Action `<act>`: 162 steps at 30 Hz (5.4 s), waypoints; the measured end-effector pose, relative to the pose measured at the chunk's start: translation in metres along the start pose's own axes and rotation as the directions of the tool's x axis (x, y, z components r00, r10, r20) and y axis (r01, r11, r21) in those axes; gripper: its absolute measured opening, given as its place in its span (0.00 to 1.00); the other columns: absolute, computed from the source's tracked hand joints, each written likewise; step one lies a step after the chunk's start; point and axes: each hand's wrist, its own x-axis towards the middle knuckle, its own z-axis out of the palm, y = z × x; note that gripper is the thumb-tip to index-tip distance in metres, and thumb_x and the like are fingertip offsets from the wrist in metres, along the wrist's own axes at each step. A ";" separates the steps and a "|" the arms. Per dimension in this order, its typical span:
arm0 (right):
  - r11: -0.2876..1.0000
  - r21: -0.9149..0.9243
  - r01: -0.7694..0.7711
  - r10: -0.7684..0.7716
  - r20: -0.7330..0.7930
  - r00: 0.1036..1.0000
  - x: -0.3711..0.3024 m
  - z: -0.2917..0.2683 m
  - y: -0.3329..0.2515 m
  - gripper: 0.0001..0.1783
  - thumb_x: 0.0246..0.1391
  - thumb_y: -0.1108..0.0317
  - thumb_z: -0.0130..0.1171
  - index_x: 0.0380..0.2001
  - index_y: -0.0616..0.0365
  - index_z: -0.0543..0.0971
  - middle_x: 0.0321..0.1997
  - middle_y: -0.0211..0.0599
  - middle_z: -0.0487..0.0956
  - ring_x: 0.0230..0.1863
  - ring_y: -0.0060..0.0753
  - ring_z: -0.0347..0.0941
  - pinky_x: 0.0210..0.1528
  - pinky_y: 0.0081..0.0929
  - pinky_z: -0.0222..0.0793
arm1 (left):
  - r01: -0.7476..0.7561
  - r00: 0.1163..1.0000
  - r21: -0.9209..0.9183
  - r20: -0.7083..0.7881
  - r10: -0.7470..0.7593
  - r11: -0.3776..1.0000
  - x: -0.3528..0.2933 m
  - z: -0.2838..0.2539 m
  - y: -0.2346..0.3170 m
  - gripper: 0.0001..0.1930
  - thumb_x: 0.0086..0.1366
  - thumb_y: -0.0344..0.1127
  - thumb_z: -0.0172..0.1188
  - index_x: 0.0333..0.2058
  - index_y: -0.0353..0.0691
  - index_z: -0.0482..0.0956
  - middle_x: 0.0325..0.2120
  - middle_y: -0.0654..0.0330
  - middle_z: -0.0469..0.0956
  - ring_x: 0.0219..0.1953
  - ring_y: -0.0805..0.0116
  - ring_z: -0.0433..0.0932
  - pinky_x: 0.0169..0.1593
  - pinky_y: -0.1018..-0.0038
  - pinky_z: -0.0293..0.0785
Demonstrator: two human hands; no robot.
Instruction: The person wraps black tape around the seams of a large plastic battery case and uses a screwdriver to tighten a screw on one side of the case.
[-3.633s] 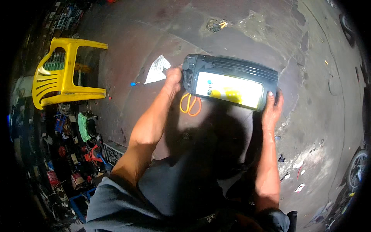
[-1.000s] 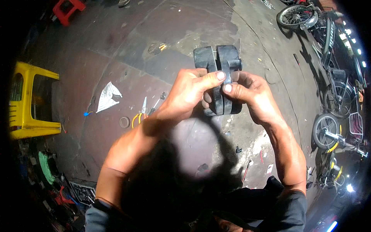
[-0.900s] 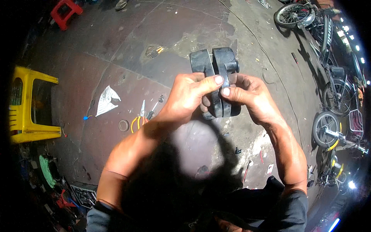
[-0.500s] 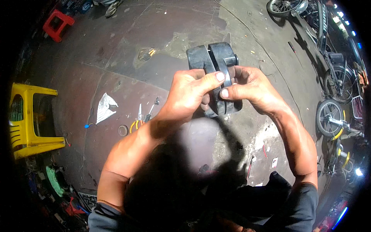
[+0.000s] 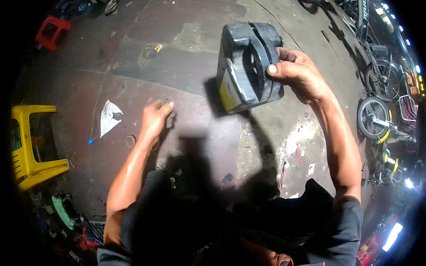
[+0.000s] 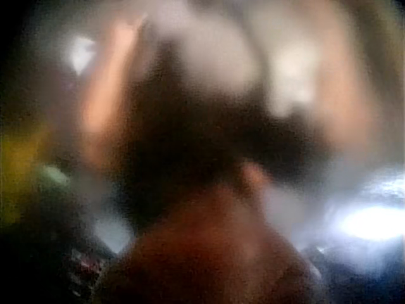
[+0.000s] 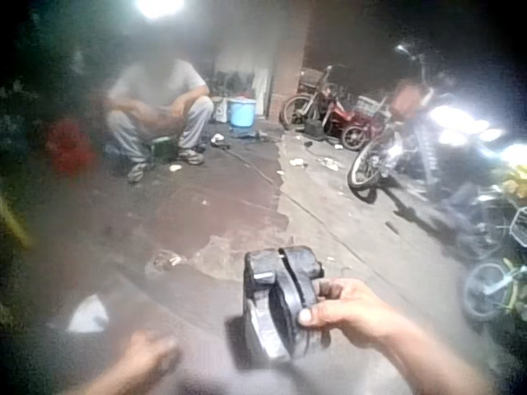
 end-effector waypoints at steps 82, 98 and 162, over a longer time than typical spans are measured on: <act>0.933 0.312 0.177 0.004 -0.503 0.864 0.005 0.060 0.016 0.12 0.57 0.58 0.61 0.39 0.53 0.79 0.31 0.23 0.76 0.34 0.19 0.68 0.53 0.22 0.59 | -0.188 0.947 0.524 -0.129 0.295 0.831 0.003 -0.025 -0.183 0.12 0.54 0.34 0.60 0.38 0.38 0.77 0.35 0.46 0.78 0.40 0.46 0.76 0.45 0.57 0.72; 0.958 0.164 0.237 -0.114 -0.537 0.836 0.008 0.046 0.031 0.19 0.53 0.56 0.64 0.41 0.59 0.79 0.39 0.32 0.78 0.42 0.26 0.72 0.54 0.27 0.60 | -0.246 0.821 0.773 -0.154 0.549 0.585 0.012 -0.045 -0.183 0.08 0.54 0.32 0.59 0.32 0.37 0.76 0.33 0.47 0.77 0.37 0.46 0.77 0.41 0.58 0.74; 0.994 0.018 0.106 -0.077 -0.563 0.823 0.006 0.053 0.016 0.30 0.50 0.46 0.63 0.42 0.66 0.77 0.35 0.38 0.78 0.38 0.28 0.71 0.47 0.24 0.60 | -0.158 0.987 0.547 0.095 0.126 0.822 0.137 -0.016 -0.094 0.17 0.53 0.41 0.56 0.37 0.35 0.80 0.33 0.42 0.79 0.39 0.43 0.78 0.44 0.58 0.73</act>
